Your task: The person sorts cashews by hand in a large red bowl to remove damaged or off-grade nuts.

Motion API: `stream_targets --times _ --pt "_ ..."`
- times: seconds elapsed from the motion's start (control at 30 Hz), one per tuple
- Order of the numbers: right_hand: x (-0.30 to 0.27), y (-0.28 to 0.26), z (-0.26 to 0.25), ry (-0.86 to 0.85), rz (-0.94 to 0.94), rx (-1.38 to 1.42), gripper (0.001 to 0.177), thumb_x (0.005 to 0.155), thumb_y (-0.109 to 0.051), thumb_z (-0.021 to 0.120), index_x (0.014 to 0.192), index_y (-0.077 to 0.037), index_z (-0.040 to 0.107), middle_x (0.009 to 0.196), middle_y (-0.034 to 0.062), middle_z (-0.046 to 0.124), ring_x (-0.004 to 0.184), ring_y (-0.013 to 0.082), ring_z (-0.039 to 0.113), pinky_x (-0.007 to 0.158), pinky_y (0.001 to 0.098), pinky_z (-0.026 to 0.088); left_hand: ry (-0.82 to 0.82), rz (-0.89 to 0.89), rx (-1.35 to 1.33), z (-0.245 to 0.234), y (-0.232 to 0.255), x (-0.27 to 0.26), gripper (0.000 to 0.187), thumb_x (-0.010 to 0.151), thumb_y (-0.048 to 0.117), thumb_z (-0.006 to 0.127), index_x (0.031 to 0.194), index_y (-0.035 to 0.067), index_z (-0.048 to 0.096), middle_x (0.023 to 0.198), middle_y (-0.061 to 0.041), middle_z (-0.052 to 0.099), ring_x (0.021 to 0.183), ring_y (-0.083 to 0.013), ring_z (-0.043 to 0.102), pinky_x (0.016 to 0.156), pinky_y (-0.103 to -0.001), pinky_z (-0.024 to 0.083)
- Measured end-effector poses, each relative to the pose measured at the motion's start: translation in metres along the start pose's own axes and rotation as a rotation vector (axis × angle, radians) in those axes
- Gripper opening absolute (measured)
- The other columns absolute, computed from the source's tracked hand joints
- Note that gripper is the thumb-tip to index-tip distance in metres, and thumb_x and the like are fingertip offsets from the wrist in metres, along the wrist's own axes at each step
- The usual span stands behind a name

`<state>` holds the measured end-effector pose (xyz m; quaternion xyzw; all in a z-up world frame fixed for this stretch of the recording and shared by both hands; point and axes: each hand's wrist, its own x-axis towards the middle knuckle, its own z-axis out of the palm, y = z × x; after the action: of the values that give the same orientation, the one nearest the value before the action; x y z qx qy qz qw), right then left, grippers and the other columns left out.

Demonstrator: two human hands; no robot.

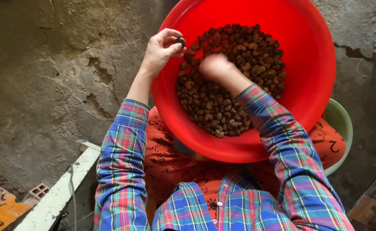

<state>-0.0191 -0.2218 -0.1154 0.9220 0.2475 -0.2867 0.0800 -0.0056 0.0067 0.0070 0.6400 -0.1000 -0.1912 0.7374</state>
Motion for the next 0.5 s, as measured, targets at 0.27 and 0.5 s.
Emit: stream_targets --times 0.27,0.5 --pt "0.006 0.034 -0.059 0.496 0.030 0.288 0.015 0.083 -0.036 0.072 0.088 -0.028 0.084 0.089 0.0060 0.076 0.073 0.0367 0.070 0.061 0.0478 0.054 0.033 -0.056 0.046 0.006 0.011 0.001 0.017 0.098 0.007 0.069 0.115 0.006 0.065 0.104 -0.009 0.074 0.087 -0.0157 0.076 0.074 -0.023 0.065" --pt "0.052 0.027 0.018 0.778 0.142 -0.144 0.015 0.093 -0.023 0.061 0.105 -0.016 0.066 0.096 0.0140 0.063 0.049 0.0310 0.066 0.038 0.0431 0.050 0.034 -0.046 0.063 0.005 0.010 0.001 0.019 0.098 0.005 0.068 0.117 0.006 0.065 0.103 -0.010 0.073 0.087 -0.0161 0.076 0.075 -0.024 0.067"
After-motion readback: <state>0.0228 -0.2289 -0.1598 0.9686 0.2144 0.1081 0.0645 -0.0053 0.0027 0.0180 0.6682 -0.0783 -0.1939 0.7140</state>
